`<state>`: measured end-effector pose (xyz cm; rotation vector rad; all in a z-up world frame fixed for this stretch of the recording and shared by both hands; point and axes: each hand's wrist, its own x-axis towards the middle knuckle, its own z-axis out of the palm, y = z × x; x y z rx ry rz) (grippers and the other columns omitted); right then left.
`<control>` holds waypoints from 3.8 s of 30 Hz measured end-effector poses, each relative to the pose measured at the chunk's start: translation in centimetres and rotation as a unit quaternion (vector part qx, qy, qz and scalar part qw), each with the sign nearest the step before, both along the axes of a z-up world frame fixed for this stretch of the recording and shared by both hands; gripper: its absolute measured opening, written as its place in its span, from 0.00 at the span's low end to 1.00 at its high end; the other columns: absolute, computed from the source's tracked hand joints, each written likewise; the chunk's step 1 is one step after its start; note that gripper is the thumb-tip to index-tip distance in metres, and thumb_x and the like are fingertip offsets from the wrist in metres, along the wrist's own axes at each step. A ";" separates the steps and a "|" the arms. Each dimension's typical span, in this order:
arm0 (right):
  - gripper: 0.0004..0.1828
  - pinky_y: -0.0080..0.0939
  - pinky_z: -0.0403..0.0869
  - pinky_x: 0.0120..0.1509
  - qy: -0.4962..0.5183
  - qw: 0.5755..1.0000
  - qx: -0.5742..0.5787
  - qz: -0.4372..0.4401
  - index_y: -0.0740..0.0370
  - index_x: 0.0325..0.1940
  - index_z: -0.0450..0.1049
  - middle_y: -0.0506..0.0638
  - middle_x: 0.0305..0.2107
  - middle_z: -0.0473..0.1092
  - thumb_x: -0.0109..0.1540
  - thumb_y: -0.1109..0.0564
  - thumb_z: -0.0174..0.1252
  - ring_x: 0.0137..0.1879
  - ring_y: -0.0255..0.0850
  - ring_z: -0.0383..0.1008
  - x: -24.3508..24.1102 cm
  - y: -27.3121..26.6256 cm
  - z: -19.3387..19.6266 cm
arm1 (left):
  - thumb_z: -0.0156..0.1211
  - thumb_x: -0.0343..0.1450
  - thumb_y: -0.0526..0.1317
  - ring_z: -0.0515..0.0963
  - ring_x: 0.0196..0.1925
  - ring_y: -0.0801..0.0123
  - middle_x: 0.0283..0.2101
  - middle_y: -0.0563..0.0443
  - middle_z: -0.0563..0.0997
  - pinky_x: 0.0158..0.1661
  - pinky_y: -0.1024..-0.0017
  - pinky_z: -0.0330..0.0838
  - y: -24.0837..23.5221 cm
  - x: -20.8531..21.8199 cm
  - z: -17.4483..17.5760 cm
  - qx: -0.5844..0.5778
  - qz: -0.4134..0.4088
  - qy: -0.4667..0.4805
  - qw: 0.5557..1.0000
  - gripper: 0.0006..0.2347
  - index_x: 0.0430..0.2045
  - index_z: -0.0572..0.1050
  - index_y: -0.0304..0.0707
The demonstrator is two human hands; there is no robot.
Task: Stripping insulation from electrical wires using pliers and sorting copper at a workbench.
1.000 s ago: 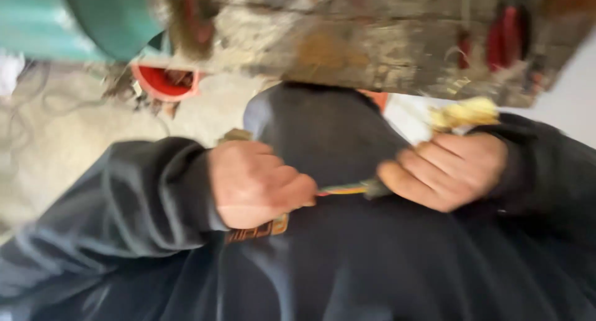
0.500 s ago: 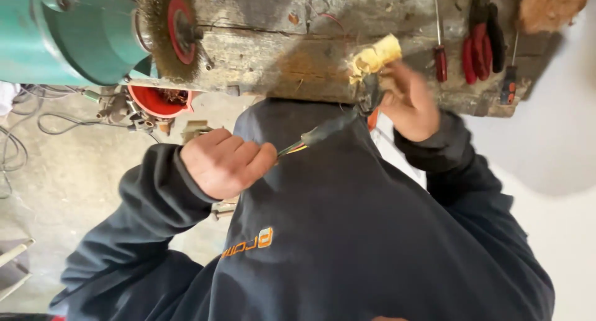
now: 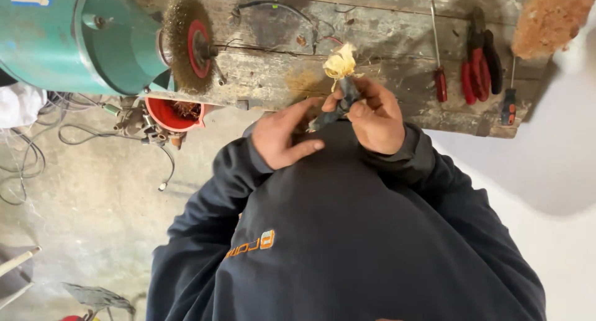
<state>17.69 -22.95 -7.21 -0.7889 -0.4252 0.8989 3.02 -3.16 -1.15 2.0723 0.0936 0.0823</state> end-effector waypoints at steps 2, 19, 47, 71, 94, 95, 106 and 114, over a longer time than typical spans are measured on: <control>0.21 0.50 0.70 0.69 0.038 0.997 0.009 0.073 0.68 0.66 0.68 0.58 0.52 0.73 0.73 0.54 0.59 0.61 0.48 0.73 -0.1 0.6 0.3 | 0.63 0.74 0.47 0.81 0.45 0.48 0.46 0.39 0.79 0.42 0.61 0.76 -0.7 0.7 -0.7 -0.118 0.007 -0.080 0.990 0.22 0.54 0.69 0.27; 0.19 0.37 0.71 0.50 -0.303 0.940 -0.129 0.083 0.66 0.47 0.74 0.49 0.39 0.73 0.74 0.45 0.56 0.43 0.34 0.72 3.3 2.2 4.7 | 0.62 0.76 0.49 0.79 0.33 0.46 0.31 0.41 0.76 0.35 0.60 0.71 -1.2 1.3 -2.2 -0.144 -0.044 -0.032 0.988 0.16 0.43 0.72 0.33; 0.23 0.36 0.74 0.42 -0.046 0.979 -0.012 0.200 0.69 0.61 0.67 0.51 0.43 0.75 0.65 0.63 0.67 0.43 0.36 0.77 4.2 -0.2 1.6 | 0.55 0.81 0.44 0.76 0.28 0.49 0.25 0.45 0.73 0.29 0.60 0.67 -1.0 1.7 -0.8 -0.106 0.010 -0.048 0.993 0.10 0.34 0.72 0.40; 0.35 0.52 0.71 0.65 -0.719 0.626 -0.294 0.060 0.78 0.65 0.73 0.70 0.58 0.73 0.59 0.52 0.67 0.63 0.60 0.73 13.8 -0.5 3.8 | 0.58 0.79 0.41 0.75 0.24 0.59 0.24 0.46 0.74 0.30 0.66 0.70 2.8 3.3 -0.4 -0.058 0.095 -0.001 0.994 0.07 0.36 0.76 0.37; 0.18 0.49 0.77 0.58 -0.623 0.715 -0.317 0.023 0.68 0.63 0.74 0.61 0.50 0.77 0.71 0.58 0.59 0.53 0.51 0.78 11.9 2.8 -0.5 | 0.59 0.79 0.41 0.78 0.26 0.50 0.24 0.43 0.75 0.29 0.60 0.70 4.7 2.9 -0.3 -0.015 0.077 0.012 0.997 0.06 0.38 0.77 0.38; 0.17 0.51 0.76 0.64 -0.649 0.700 -0.295 -0.046 0.69 0.62 0.74 0.63 0.56 0.75 0.71 0.58 0.58 0.61 0.55 0.76 11.5 2.9 1.2 | 0.59 0.79 0.41 0.79 0.28 0.49 0.25 0.42 0.77 0.30 0.60 0.71 4.5 3.2 -0.3 0.009 0.072 -0.010 0.997 0.06 0.40 0.77 0.38; 0.16 0.52 0.72 0.48 -0.773 0.616 -0.149 0.026 0.61 0.43 0.80 0.50 0.33 0.75 0.56 0.50 0.71 0.41 0.47 0.77 8.6 6.9 6.0 | 0.59 0.78 0.44 0.80 0.30 0.47 0.26 0.42 0.77 0.30 0.57 0.71 3.9 4.2 -0.4 -0.052 0.026 0.032 0.998 0.09 0.43 0.72 0.39; 0.11 0.45 0.66 0.37 -0.675 0.726 -0.116 0.068 0.59 0.41 0.77 0.50 0.28 0.68 0.64 0.55 0.74 0.33 0.49 0.70 8.0 4.6 3.9 | 0.63 0.76 0.48 0.80 0.28 0.52 0.26 0.48 0.78 0.27 0.59 0.71 4.2 3.0 0.3 0.113 0.002 -0.013 0.993 0.12 0.42 0.73 0.40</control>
